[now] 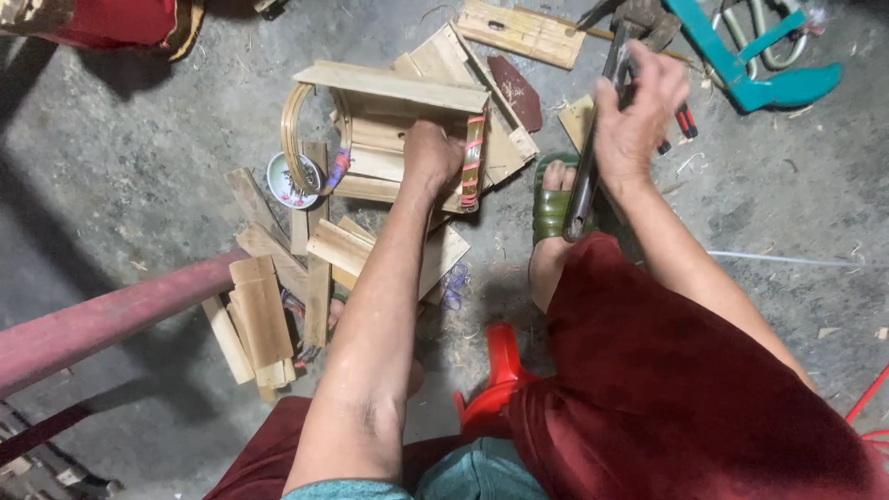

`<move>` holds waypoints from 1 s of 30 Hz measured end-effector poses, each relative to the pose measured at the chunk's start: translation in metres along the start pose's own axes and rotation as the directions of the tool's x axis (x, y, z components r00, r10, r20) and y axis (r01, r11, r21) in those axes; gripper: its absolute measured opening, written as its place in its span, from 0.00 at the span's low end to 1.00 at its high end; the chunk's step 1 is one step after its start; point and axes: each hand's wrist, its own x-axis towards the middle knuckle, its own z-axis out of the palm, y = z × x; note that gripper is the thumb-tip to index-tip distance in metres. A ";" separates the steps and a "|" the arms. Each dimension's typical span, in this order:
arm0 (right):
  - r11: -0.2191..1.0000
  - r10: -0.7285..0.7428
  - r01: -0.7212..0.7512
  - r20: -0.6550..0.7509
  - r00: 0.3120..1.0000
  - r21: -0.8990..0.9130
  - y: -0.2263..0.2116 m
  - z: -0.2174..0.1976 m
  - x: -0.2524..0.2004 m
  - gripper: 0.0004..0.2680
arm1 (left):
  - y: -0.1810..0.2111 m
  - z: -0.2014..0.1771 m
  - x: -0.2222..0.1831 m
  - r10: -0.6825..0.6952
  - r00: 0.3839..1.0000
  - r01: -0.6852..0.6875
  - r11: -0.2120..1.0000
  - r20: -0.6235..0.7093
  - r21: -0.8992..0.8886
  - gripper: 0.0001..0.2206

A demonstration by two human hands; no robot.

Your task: Assembling a small wooden crate by hammering nails into wooden slats and attaching a curved handle.

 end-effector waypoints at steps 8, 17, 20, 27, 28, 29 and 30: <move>0.810 0.440 -0.520 0.306 0.844 0.270 0.011 0.016 -0.016 0.17 | 0.003 -0.005 -0.007 -0.043 0.999 0.043 0.999 0.022 -0.022 0.04; 0.936 0.264 -0.315 0.279 0.923 0.155 -0.001 -0.027 -0.029 0.20 | -0.024 0.016 0.020 0.045 0.998 -0.050 0.993 -0.049 -0.109 0.05; 0.963 0.058 -0.120 0.249 0.967 0.241 -0.030 -0.058 -0.051 0.17 | -0.026 0.021 0.022 0.039 0.999 -0.041 0.993 -0.027 -0.109 0.04; 0.333 0.159 -0.757 0.758 0.633 0.562 -0.005 -0.070 -0.065 0.09 | -0.027 0.018 0.021 0.054 0.998 -0.058 0.993 -0.039 -0.101 0.04; 0.335 0.157 -0.753 0.755 0.637 0.566 -0.003 -0.068 -0.064 0.09 | -0.026 0.018 0.018 0.059 0.997 -0.063 0.993 -0.042 -0.102 0.04; 0.406 0.167 -0.742 0.755 0.634 0.534 -0.001 -0.067 -0.062 0.08 | -0.025 0.018 0.016 0.057 0.997 -0.061 0.993 -0.042 -0.097 0.03; 0.472 0.175 -0.728 0.757 0.629 0.496 0.001 -0.063 -0.061 0.06 | -0.026 0.016 0.015 0.050 0.998 -0.054 0.994 -0.045 -0.092 0.03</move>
